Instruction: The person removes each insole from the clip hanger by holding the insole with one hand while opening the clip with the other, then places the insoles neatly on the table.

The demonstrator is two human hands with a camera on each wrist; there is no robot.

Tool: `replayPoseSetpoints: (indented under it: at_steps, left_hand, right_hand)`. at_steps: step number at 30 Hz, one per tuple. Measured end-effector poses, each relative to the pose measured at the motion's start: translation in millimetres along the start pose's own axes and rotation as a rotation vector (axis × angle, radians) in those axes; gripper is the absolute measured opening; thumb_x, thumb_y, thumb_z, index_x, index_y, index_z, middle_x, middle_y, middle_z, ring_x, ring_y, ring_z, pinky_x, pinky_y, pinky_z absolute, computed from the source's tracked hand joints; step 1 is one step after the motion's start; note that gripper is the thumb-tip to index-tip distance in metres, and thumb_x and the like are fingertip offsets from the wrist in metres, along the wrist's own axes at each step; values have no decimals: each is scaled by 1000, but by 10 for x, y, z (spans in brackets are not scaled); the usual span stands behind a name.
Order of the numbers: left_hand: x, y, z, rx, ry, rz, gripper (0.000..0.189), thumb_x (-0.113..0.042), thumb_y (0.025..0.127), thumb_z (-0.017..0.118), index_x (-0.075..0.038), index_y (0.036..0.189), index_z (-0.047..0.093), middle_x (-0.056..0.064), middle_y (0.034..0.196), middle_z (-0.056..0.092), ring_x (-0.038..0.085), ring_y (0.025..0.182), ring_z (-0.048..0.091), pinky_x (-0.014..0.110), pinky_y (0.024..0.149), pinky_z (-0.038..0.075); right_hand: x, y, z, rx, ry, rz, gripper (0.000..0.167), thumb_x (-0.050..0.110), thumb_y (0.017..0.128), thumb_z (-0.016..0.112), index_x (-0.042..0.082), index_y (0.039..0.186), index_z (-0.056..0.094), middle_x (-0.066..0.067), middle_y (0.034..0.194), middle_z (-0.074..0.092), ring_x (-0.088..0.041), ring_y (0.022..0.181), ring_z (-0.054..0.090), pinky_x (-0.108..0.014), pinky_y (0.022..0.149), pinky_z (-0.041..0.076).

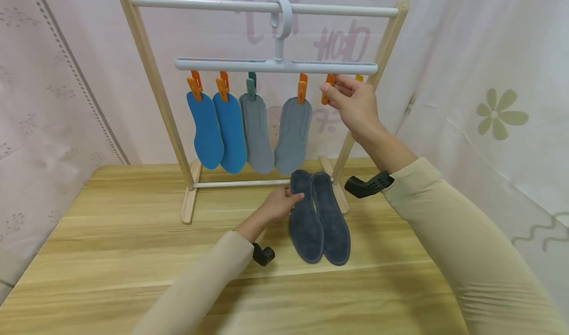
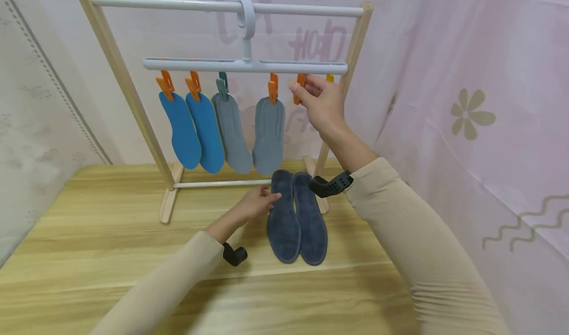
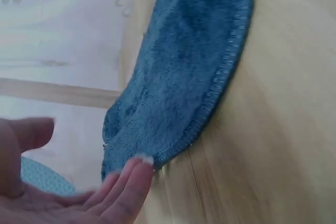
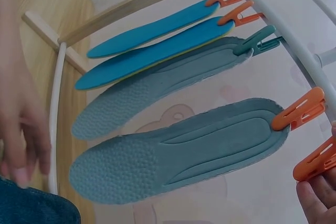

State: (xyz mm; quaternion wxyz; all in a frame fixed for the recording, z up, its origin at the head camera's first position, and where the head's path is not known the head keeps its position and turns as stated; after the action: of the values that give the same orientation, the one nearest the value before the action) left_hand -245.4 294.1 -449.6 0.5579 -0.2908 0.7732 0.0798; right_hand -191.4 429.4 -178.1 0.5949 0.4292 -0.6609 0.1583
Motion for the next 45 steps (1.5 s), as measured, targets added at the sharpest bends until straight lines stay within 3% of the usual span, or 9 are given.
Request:
replayPoseSetpoints:
  at_steps: [2, 3, 5, 10, 16, 26, 33, 40, 45]
  left_hand:
    - [18, 53, -39, -46, -108, -33, 80, -39, 105, 55, 1, 160, 13, 22, 135, 58, 34, 112, 62, 45, 98, 53]
    - [-98, -64, -76, -74, -159, -64, 79, -32, 106, 54, 3, 160, 9, 25, 142, 53, 38, 121, 59, 47, 105, 50]
    - [-82, -40, -103, -116, -245, -88, 85, -30, 105, 55, 1, 161, -2, 26, 155, 39, 40, 135, 50, 51, 115, 43]
    - [-58, 22, -170, -204, -312, -96, 96, -29, 104, 58, -5, 160, -15, 18, 171, -6, 38, 159, 8, 52, 129, 20]
    - [-43, 116, -273, -314, -352, -67, 93, -29, 102, 61, -8, 162, -7, 18, 171, 8, 37, 158, 15, 49, 128, 24]
    - [-87, 194, -280, -331, -459, 3, 87, -19, 102, 60, -10, 163, -1, 17, 167, 22, 37, 146, 41, 48, 119, 40]
    - [-66, 134, -275, -455, -607, 29, 68, -9, 99, 62, 1, 156, 26, 23, 138, 50, 34, 127, 58, 44, 106, 52]
    - [-81, 63, -272, -496, -520, 110, 51, -14, 100, 64, 4, 144, 46, 24, 127, 58, 32, 111, 65, 42, 97, 58]
    - [-100, 9, -280, -483, -546, 194, 37, -10, 98, 66, 6, 131, 59, 28, 123, 65, 37, 108, 67, 44, 93, 60]
  right_hand:
    - [3, -3, 1, 0, -6, -5, 56, 29, 95, 71, 9, 146, 55, -13, 143, 62, -18, 123, 65, -38, 109, 52]
    - [3, -4, 1, -2, -7, -7, 56, 29, 95, 71, 9, 145, 55, -13, 142, 63, -17, 122, 65, -38, 109, 52]
    - [-1, -6, 4, -1, -3, -7, 56, 29, 95, 71, 9, 145, 56, -13, 141, 63, -17, 122, 65, -37, 108, 53]
    - [0, -11, 4, 7, 3, -11, 56, 29, 95, 71, 9, 145, 56, -13, 141, 63, -20, 125, 64, -36, 108, 53]
    - [5, -11, -8, 3, -3, -16, 56, 30, 95, 72, 10, 144, 57, -13, 140, 64, -19, 123, 65, -36, 107, 53]
    - [-6, -20, -21, 4, 3, -16, 56, 29, 95, 72, 8, 144, 56, -12, 139, 65, -19, 122, 66, -38, 108, 53]
    - [14, -25, -34, 16, -18, -24, 56, 29, 96, 71, 8, 145, 55, -14, 142, 62, -22, 125, 64, -36, 108, 53]
    - [39, -23, -47, 16, -28, -26, 56, 29, 95, 71, 8, 144, 56, -14, 141, 63, -18, 120, 67, -34, 106, 54]
    - [33, -16, -36, 20, -20, -16, 56, 29, 95, 71, 7, 144, 56, -14, 142, 62, -17, 119, 67, -36, 107, 53]
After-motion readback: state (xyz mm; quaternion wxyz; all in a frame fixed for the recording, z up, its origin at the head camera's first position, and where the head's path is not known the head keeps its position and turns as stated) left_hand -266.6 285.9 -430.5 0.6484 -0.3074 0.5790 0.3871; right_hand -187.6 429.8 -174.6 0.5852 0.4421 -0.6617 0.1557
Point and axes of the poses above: each hand's wrist, its own y-axis towards the middle knuckle, its own z-axis out of the palm, x = y × z, the point moved 9 cm from there along y, towards the middle knuckle
